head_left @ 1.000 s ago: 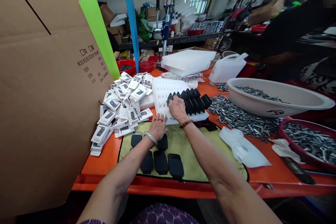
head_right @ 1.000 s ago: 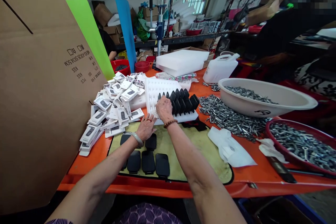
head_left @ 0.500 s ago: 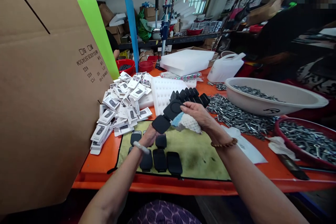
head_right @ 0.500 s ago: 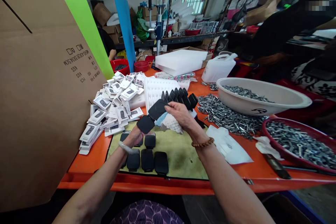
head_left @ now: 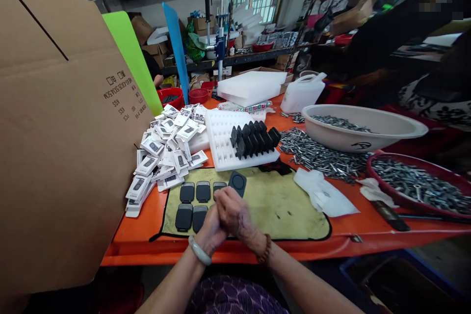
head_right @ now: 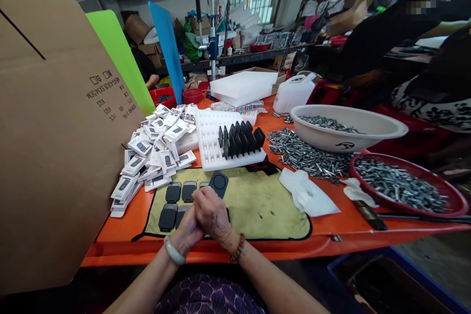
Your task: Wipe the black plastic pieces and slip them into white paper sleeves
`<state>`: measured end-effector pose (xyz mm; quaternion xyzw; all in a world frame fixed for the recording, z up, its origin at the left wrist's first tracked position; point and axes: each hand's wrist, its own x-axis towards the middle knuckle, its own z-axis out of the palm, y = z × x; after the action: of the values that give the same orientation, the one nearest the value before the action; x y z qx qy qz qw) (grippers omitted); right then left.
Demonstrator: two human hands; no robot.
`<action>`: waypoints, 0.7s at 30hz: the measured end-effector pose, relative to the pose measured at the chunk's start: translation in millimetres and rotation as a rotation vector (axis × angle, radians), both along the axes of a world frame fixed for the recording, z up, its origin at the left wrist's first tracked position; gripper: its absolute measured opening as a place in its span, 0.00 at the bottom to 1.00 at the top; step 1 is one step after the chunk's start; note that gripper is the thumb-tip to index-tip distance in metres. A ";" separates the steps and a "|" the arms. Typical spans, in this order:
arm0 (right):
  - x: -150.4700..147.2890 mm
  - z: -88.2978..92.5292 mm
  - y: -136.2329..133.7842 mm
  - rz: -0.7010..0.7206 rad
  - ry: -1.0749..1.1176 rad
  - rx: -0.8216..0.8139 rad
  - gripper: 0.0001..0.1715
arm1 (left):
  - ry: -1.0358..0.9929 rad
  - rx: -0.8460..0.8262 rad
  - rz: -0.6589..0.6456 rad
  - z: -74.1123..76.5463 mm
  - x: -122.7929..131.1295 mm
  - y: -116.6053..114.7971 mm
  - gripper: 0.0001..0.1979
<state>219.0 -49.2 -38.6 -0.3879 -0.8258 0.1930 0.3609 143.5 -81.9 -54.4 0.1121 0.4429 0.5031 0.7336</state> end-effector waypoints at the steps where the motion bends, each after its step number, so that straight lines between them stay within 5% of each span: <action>1: 2.5 -4.0 7.0 -0.034 0.002 0.002 0.19 | -0.002 -0.005 0.007 -0.4 4.3 -5.2 0.21; 4: 27.0 -9.0 46.7 -0.234 0.097 -0.058 0.18 | -0.026 -0.053 -0.002 2.4 11.1 -18.5 0.20; 7: 57.5 -8.4 72.9 -0.430 0.209 -0.308 0.21 | 0.177 -0.019 0.017 6.4 10.1 -23.2 0.20; 11: 73.9 -9.8 52.7 -0.142 0.289 -0.773 0.23 | 0.713 0.203 0.015 6.4 6.0 -21.2 0.16; 13: 73.9 -11.1 35.7 -0.034 0.433 -0.931 0.19 | 0.796 0.278 -0.009 3.3 5.8 -21.3 0.20; 17: 75.3 -12.3 19.6 -0.005 0.694 -1.135 0.18 | 0.448 0.144 -0.069 -5.2 5.6 -25.8 0.30; 21: 77.8 -16.1 11.4 -0.015 0.714 -1.054 0.18 | 0.006 -0.016 -0.245 -13.2 3.5 -32.9 0.26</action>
<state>296.8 -37.9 -54.7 -0.4311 -0.4459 0.6884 0.3760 147.0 -114.8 -67.6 0.1610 0.4321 0.4059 0.7891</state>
